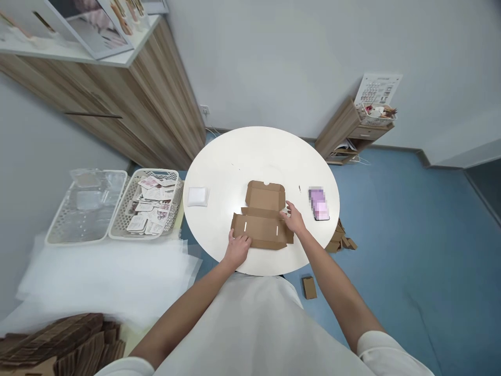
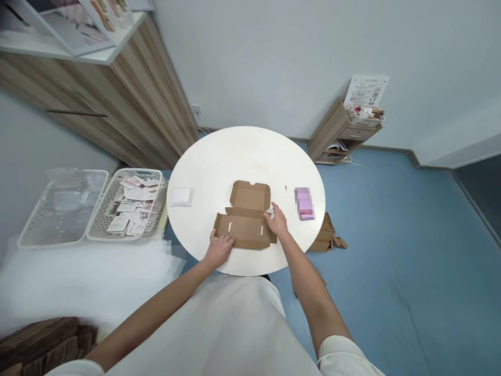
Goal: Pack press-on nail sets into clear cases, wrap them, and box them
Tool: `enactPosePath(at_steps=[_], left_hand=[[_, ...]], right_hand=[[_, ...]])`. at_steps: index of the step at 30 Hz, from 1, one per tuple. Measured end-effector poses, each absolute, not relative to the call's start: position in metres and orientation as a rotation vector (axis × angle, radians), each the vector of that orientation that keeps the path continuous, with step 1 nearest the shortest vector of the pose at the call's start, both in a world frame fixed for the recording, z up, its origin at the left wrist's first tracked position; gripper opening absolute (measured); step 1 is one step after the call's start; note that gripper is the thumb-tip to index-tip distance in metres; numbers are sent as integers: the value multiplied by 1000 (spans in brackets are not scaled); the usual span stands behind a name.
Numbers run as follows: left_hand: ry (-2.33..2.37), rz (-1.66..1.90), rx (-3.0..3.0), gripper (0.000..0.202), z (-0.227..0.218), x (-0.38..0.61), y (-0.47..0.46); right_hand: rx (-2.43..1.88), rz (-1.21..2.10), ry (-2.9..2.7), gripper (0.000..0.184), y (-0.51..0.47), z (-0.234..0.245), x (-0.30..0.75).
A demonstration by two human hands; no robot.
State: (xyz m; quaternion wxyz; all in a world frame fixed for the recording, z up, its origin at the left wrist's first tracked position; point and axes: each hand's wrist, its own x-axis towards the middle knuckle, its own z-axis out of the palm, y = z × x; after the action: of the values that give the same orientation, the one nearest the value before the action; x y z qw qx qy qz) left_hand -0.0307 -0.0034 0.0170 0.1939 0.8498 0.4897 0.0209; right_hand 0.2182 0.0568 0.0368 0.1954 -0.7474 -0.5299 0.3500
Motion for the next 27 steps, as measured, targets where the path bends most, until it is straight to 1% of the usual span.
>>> enactPosePath(at_steps=[4, 8, 12, 16, 20, 22, 24, 27], left_hand=[[1417, -42, 2367, 35, 16, -25, -1], [1422, -69, 2328, 35, 17, -19, 3], [1458, -48, 2308, 52, 22, -14, 10], [1557, -33, 2327, 67, 30, -9, 22], [1598, -112, 2355, 93, 35, -2, 31], [1607, -170, 2371, 103, 34, 1, 36], [1595, -239, 2387, 110, 33, 2, 40], [1544, -351, 2398, 113, 30, 1, 43]], right_hand=[[-2016, 1114, -1474, 52, 85, 23, 225], [-2004, 1045, -1492, 41, 100, 7, 229], [-2006, 978, -1490, 36, 103, -1, 229], [-1952, 1001, -1506, 36, 103, 1, 229], [-1862, 1074, -1518, 37, 100, 5, 231], [-1811, 1121, -1532, 36, 97, 7, 231], [-1779, 1169, -1570, 36, 93, 9, 230], [-1819, 1198, -1708, 36, 85, 13, 227]])
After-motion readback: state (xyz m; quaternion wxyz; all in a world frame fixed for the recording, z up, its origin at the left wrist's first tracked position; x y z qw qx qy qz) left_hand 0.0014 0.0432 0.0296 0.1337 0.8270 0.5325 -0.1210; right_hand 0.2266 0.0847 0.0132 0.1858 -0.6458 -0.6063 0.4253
